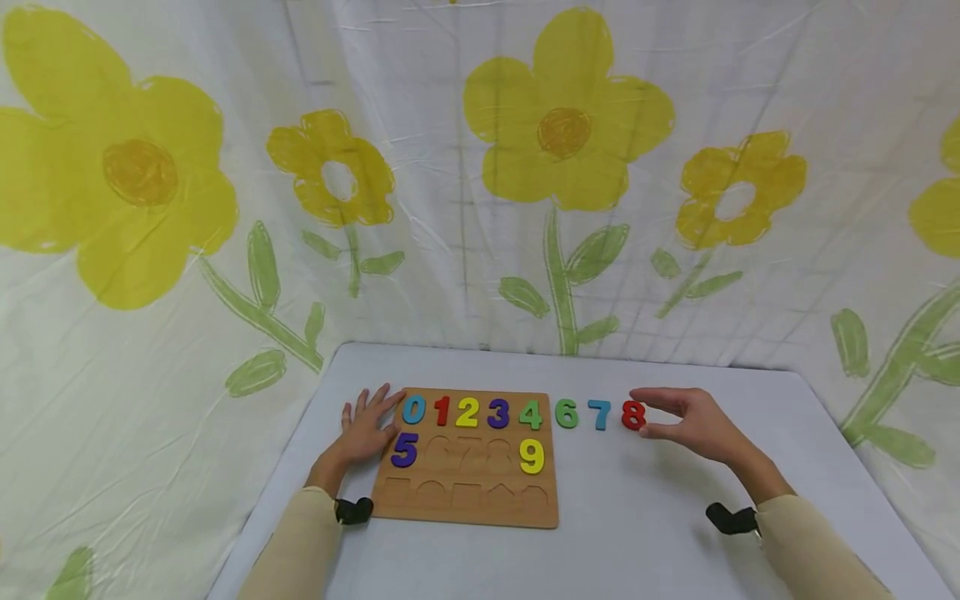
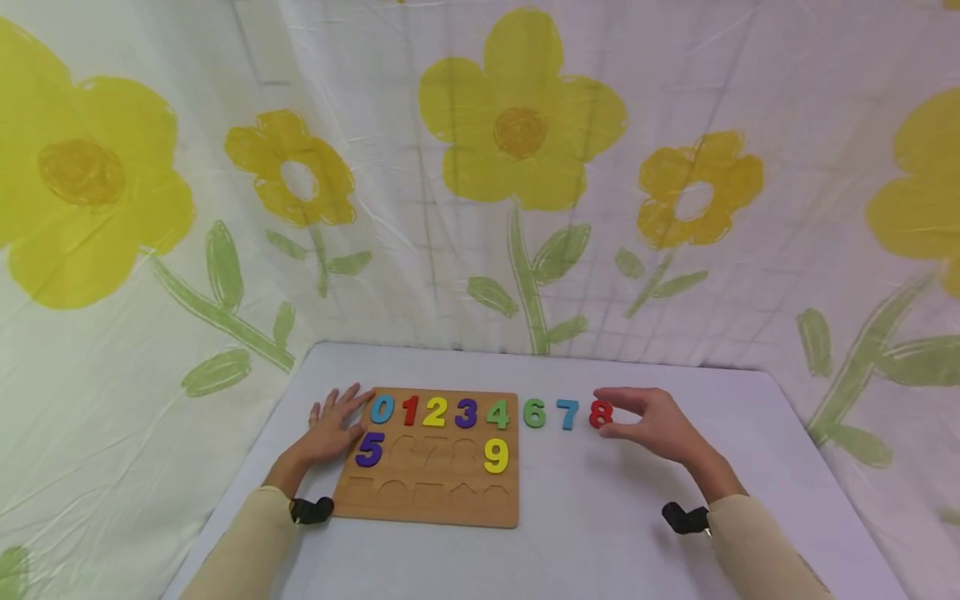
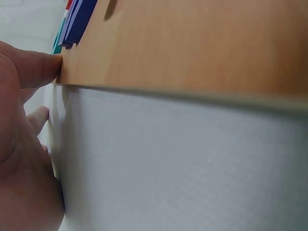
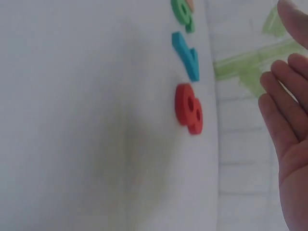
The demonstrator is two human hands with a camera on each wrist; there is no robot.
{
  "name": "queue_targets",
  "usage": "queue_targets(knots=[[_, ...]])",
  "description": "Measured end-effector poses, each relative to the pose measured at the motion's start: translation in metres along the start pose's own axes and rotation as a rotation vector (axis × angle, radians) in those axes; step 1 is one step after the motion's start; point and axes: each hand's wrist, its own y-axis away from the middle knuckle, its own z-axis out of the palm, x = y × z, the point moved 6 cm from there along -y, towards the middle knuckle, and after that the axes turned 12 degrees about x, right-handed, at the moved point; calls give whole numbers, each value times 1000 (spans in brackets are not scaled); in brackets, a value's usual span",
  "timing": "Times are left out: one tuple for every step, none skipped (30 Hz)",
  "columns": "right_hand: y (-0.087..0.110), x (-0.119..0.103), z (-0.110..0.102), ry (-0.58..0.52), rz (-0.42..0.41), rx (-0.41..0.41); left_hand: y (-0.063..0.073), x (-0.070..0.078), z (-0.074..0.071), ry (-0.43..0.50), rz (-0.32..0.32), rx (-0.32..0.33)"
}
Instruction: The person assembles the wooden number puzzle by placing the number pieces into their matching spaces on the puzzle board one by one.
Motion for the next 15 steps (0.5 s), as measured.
queue_targets(knots=[[2, 3, -2, 6, 5, 4, 0, 1, 0, 0, -2, -2], [3, 7, -5, 14, 7, 7, 0, 1, 0, 0, -4, -3], [4, 10, -6, 19, 9, 10, 0, 1, -1, -3, -5, -2], [5, 13, -8, 24, 12, 12, 0, 1, -1, -4, -6, -2], [6, 16, -9, 27, 15, 16, 0, 1, -1, -4, -8, -1], [7, 19, -10, 31, 15, 19, 0, 1, -1, -4, -8, 1], [7, 21, -11, 32, 15, 22, 0, 1, -1, -4, -9, 2], [8, 23, -12, 33, 15, 23, -1, 0, 0, -3, -9, 4], [8, 25, -13, 32, 18, 27, -1, 0, 0, -2, -8, 7], [9, 26, -14, 32, 20, 29, -1, 0, 0, -3, -6, 8], [9, 28, -14, 32, 22, 31, -1, 0, 0, -7, -5, 7], [9, 29, -15, 35, 24, 33, -1, 0, 0, -10, -4, 5], [9, 31, -15, 37, 26, 34, -1, 0, 0, -11, -2, 5], [9, 32, -14, 34, 28, 36, -2, 0, 0, -11, 0, 4], [9, 33, -14, 33, 28, 38, -1, 0, 0, -11, 0, 1]])
